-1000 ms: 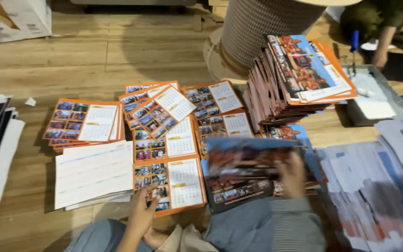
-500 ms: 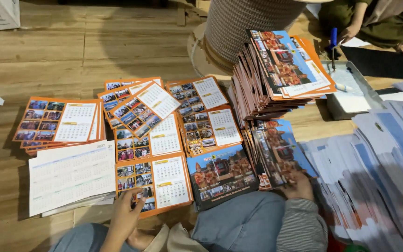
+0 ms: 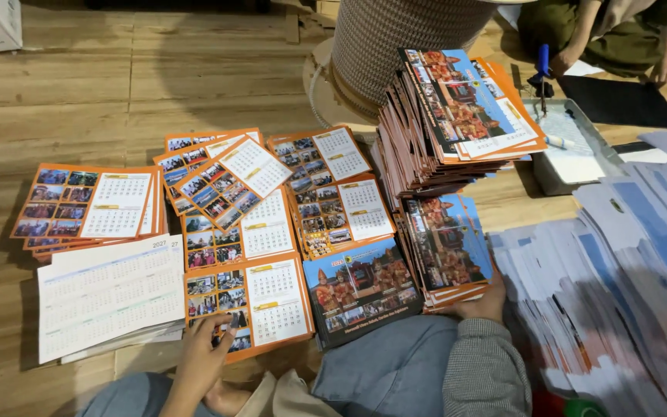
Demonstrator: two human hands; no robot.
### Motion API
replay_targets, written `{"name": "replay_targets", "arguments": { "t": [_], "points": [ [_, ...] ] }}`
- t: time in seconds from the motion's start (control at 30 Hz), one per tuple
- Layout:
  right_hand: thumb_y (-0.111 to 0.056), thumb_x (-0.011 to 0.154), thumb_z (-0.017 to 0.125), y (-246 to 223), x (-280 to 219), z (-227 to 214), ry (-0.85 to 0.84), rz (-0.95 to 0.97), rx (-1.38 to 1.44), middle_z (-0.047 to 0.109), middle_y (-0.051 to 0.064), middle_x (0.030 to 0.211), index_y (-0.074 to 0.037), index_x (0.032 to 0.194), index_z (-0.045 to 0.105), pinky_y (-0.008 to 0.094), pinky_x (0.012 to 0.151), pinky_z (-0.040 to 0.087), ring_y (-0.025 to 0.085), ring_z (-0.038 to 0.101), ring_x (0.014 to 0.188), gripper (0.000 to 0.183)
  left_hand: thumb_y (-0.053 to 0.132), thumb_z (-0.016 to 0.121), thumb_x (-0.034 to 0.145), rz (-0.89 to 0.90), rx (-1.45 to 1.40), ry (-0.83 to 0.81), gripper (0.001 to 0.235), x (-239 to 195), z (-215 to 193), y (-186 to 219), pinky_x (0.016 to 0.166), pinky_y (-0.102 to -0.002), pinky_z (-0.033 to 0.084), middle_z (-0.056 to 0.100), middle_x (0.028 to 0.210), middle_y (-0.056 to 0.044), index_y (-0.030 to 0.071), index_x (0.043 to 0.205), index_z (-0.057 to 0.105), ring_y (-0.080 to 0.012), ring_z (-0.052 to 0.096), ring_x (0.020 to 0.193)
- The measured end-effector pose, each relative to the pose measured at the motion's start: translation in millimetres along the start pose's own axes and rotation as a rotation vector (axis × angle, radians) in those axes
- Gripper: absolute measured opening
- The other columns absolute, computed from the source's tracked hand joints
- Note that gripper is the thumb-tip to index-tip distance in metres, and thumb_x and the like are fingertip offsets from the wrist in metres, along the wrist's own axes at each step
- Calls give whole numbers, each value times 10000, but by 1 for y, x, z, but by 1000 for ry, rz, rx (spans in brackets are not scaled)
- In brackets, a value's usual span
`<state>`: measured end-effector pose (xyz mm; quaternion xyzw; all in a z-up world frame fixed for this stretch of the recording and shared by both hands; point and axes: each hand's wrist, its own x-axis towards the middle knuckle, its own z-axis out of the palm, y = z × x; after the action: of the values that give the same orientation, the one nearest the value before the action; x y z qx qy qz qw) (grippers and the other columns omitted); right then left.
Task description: The person sits on the floor and sorts through a large pile of printed calendars, picking them up, flipping through the pages, and stacking them into separate piles. The person handles the calendars by hand, organizing them on the wooden floor.
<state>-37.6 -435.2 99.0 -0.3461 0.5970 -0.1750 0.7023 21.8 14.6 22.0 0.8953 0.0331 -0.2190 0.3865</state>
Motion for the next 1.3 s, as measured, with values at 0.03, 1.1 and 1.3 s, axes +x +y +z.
{"name": "replay_targets", "arguments": {
  "t": [0.03, 1.1, 1.3],
  "points": [
    [-504, 897, 470, 4, 5, -5, -19, 83, 144, 95, 118, 1513, -217, 1480, 181, 690, 1045, 120, 416, 123, 1357, 711, 341, 520, 879, 34, 7, 14, 300, 2, 1, -3, 1002, -355, 385, 594, 1189, 18, 197, 1110, 645, -176, 495, 1184],
    [-178, 984, 498, 18, 56, 0, 181, -271, 195, 32, 122, 1548, -83, 1455, -3, 468, 1150, 149, 297, 98, 1426, 694, 20, 698, 696, 1012, 616, 7, 444, 17, 163, 70, 456, -438, 528, 488, 1176, -251, -31, 1111, 546, -376, 591, 841],
    [-1, 914, 498, 14, 37, 9, 221, -705, 22, 368, 191, 1349, -68, 1295, 375, 424, 1018, 391, 324, 433, 1219, 405, -2, 570, 743, 1108, 705, -86, 233, -1, 137, 114, 389, -427, 476, 592, 710, -103, 11, 976, 551, -305, 605, 554]
  ]
}}
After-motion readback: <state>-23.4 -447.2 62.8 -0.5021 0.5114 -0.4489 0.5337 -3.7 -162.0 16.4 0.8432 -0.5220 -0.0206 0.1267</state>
